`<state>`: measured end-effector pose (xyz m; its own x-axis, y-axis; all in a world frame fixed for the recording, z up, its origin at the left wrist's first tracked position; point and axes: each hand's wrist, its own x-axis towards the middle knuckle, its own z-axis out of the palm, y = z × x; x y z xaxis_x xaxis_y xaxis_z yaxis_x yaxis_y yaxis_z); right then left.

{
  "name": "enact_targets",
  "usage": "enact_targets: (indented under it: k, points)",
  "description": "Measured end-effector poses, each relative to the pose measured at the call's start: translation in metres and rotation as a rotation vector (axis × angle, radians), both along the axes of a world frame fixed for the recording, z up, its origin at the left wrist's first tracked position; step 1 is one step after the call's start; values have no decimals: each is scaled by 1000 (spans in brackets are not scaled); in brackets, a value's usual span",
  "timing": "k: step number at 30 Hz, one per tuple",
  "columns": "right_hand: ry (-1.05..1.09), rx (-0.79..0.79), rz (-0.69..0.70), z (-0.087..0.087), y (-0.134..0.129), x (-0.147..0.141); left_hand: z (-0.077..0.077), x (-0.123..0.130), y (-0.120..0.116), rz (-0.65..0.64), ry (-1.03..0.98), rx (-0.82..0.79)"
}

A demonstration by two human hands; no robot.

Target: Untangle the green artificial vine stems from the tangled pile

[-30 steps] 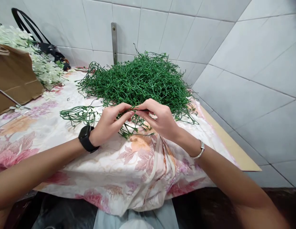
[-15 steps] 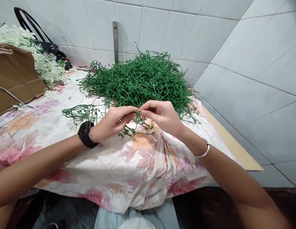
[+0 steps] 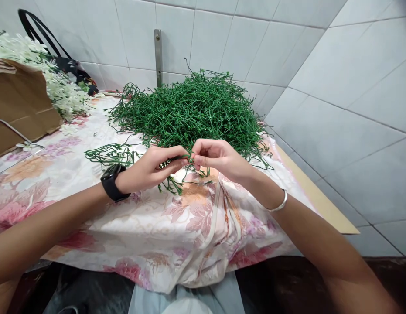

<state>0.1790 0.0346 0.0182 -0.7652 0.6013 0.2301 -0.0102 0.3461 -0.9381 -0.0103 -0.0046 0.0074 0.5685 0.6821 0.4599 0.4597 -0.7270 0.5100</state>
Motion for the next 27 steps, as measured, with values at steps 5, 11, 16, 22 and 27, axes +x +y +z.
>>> enact_targets:
  k: [5, 11, 16, 22, 27]
  points:
    - [-117, 167, -101, 3, -2, -1, -7, 2, 8, 18, 56, -52]
    - [0, 28, 58, 0, 0, 0, -5, 0, 5, -43, -28, -93]
    - [92, -120, 162, -2, -2, -1, -2, -2, -1, -97, -122, -247]
    - [184, -214, 230, -4, -2, 0, 2, 1, -7, -161, -193, -313]
    - [158, -170, 123, 0, -1, 1, 1, 5, -9, -107, -307, -384]
